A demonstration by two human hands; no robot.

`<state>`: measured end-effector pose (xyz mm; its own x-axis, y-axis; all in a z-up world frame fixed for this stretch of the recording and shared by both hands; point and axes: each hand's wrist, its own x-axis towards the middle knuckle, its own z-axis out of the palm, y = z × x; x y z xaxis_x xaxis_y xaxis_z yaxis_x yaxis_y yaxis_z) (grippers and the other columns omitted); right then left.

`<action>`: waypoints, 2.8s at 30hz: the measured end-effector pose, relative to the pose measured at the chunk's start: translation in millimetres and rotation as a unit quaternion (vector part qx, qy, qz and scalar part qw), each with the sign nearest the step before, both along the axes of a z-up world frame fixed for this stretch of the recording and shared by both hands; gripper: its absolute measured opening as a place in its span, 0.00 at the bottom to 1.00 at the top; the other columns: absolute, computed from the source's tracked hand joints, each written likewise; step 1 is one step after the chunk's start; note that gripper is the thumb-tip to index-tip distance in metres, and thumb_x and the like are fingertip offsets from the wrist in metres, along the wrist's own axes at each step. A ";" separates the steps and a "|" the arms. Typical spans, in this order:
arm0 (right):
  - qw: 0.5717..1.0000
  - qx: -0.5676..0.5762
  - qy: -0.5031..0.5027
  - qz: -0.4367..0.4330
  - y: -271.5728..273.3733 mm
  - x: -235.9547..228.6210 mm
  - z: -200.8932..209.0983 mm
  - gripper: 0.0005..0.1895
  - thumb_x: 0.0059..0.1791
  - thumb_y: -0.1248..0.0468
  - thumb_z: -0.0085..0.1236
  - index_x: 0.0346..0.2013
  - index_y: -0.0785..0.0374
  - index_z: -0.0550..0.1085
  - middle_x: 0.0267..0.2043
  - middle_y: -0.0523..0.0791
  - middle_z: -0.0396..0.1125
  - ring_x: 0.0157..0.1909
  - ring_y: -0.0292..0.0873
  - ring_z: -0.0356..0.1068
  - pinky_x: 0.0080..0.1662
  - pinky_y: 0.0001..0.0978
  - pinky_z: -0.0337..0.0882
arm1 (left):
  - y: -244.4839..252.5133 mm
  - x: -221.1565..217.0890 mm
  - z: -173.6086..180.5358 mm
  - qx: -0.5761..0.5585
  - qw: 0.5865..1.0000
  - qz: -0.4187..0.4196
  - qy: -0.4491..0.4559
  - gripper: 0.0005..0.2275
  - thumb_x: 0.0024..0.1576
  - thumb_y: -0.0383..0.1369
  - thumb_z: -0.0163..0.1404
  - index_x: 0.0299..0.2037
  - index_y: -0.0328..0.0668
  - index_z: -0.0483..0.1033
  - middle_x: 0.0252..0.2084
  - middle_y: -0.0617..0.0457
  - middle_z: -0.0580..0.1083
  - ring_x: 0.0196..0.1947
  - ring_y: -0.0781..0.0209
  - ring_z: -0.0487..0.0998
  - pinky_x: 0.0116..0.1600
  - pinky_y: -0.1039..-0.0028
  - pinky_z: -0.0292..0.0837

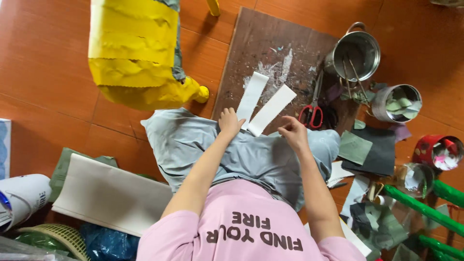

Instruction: Gluing paper strips onto a bamboo frame to create a decorative giraffe figurine.

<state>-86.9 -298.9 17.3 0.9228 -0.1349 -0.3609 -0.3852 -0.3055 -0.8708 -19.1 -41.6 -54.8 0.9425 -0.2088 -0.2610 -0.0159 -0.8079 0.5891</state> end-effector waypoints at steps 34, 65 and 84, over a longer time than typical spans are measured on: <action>0.978 -0.017 -0.061 -0.200 -151.4 77.2 -52.5 0.14 0.58 0.56 0.52 0.50 0.62 0.78 0.27 0.46 0.68 0.27 0.44 0.67 0.30 0.36 0.64 | 11.2 10.3 -83.1 -0.260 0.929 0.207 0.165 0.12 0.54 0.34 0.61 0.36 0.30 0.76 0.30 0.49 0.76 0.30 0.59 0.74 0.36 0.67 0.70; 0.905 -0.396 -0.007 0.155 109.4 -27.7 5.4 0.21 0.50 0.68 0.49 0.57 0.51 0.76 0.31 0.59 0.71 0.34 0.65 0.72 0.38 0.59 0.71 | 31.1 -32.1 -132.9 -0.579 0.608 0.278 0.467 0.14 0.62 0.27 0.41 0.54 0.26 0.70 0.49 0.38 0.78 0.47 0.41 0.81 0.48 0.46 0.82; 0.918 -0.336 0.084 0.194 87.2 -81.9 75.5 0.15 0.50 0.71 0.46 0.49 0.65 0.76 0.33 0.61 0.71 0.38 0.66 0.72 0.42 0.60 0.70 | 43.3 -31.9 -111.2 -0.622 0.541 0.312 0.473 0.17 0.64 0.31 0.39 0.59 0.25 0.65 0.56 0.36 0.74 0.55 0.38 0.77 0.52 0.40 0.79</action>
<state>-168.8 -211.7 92.8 0.8873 -0.0512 -0.4583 -0.2449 -0.8944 -0.3742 -50.9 1.7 -166.0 0.4991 -0.4948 -0.7114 0.8146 0.5480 0.1903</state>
